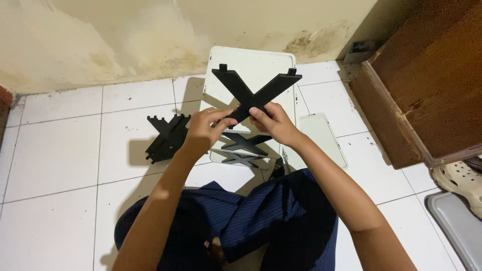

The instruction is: The person assembles a small white plastic table by attaching black X-shaped support legs to the underside of the tabletop. They pick up each leg, align it with the table's slots, and press it into place, repeating the process for all four legs.

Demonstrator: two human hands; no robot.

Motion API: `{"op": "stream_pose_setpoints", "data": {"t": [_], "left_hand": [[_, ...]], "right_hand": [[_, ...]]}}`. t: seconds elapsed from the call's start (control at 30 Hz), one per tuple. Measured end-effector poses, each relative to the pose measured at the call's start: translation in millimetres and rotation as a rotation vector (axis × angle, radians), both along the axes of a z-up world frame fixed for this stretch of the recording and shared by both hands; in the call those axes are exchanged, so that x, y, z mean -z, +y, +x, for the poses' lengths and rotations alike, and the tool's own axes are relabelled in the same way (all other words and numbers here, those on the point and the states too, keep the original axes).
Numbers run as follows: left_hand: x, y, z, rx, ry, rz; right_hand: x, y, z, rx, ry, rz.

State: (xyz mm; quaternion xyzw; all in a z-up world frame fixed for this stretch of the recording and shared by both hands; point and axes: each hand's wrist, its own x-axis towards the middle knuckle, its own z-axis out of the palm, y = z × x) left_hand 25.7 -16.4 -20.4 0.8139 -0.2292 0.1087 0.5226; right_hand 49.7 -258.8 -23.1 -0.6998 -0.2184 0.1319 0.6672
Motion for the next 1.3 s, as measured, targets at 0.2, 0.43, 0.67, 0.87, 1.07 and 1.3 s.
{"op": "stream_pose_setpoints", "data": {"t": [0.2, 0.43, 0.67, 0.87, 1.07, 1.3], "left_hand": [[-3, 2, -4, -0.016, 0.066, 0.050], [1, 3, -7, 0.006, -0.069, 0.032], [-1, -1, -9, -0.022, 0.020, 0.005], [2, -4, -13, -0.050, 0.001, -0.006], [8, -4, -13, -0.015, -0.180, 0.007], [7, -8, -8, -0.053, -0.165, 0.042]], "right_hand": [[-2, 2, -2, 0.041, 0.005, -0.038], [-1, 3, -7, 0.041, -0.092, -0.132], [-5, 3, -3, 0.056, -0.059, -0.117], [-3, 3, -6, 0.033, -0.083, -0.099], [1, 0, -8, 0.002, 0.018, -0.011], [3, -3, -2, 0.019, 0.013, 0.000]]}}
